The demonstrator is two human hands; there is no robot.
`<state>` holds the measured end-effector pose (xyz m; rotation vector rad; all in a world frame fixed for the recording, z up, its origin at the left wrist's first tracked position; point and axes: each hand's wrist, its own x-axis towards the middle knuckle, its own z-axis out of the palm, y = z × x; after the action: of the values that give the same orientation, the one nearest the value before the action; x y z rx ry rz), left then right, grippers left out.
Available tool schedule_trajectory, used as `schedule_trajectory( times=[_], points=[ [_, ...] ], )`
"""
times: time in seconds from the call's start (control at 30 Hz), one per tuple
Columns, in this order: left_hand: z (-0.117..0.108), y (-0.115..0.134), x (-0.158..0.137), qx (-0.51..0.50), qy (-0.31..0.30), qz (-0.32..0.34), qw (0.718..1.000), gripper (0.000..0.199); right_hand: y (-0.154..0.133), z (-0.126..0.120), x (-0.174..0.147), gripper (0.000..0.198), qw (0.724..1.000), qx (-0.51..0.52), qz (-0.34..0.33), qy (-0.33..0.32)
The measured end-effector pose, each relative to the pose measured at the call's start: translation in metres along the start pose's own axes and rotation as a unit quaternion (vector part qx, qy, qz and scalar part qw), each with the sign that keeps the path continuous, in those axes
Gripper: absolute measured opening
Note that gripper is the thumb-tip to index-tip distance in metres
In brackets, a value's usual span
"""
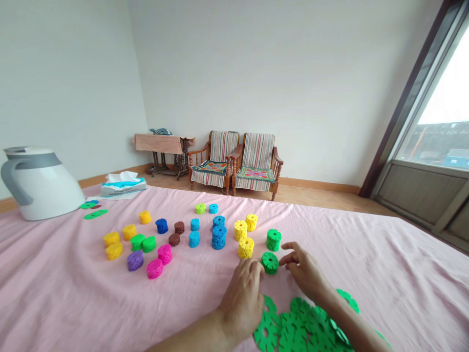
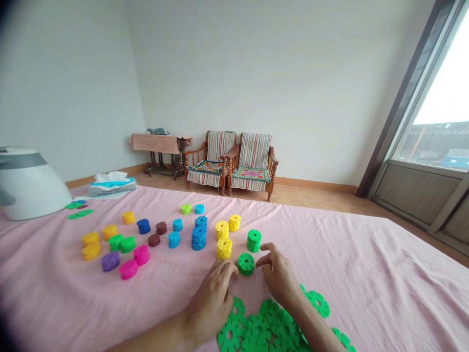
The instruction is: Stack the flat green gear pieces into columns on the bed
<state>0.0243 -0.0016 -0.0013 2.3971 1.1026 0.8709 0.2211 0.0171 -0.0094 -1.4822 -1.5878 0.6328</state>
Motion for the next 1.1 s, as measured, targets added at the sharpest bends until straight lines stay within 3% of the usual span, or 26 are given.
schedule_trajectory(
  times=[0.27, 0.53, 0.73, 1.1],
  points=[
    [0.002, -0.002, 0.0, 0.003, 0.001, 0.02, 1.0, 0.043, -0.018, -0.004, -0.007, 0.039, 0.998, -0.052, -0.005, -0.02],
    [0.0, -0.002, 0.001, -0.007, -0.004, 0.026, 1.0, 0.046, -0.016, -0.001, -0.006, 0.038, 0.998, -0.061, -0.022, -0.016],
    [0.0, -0.002, 0.001, -0.017, -0.001, 0.026, 1.0, 0.049, -0.024, 0.0, -0.009, 0.026, 0.994, -0.106, -0.039, 0.008],
    [-0.001, -0.003, -0.001, -0.005, -0.003, 0.031, 1.0, 0.051, -0.029, 0.002, -0.009, 0.033, 0.995, -0.096, -0.03, -0.017]
  ],
)
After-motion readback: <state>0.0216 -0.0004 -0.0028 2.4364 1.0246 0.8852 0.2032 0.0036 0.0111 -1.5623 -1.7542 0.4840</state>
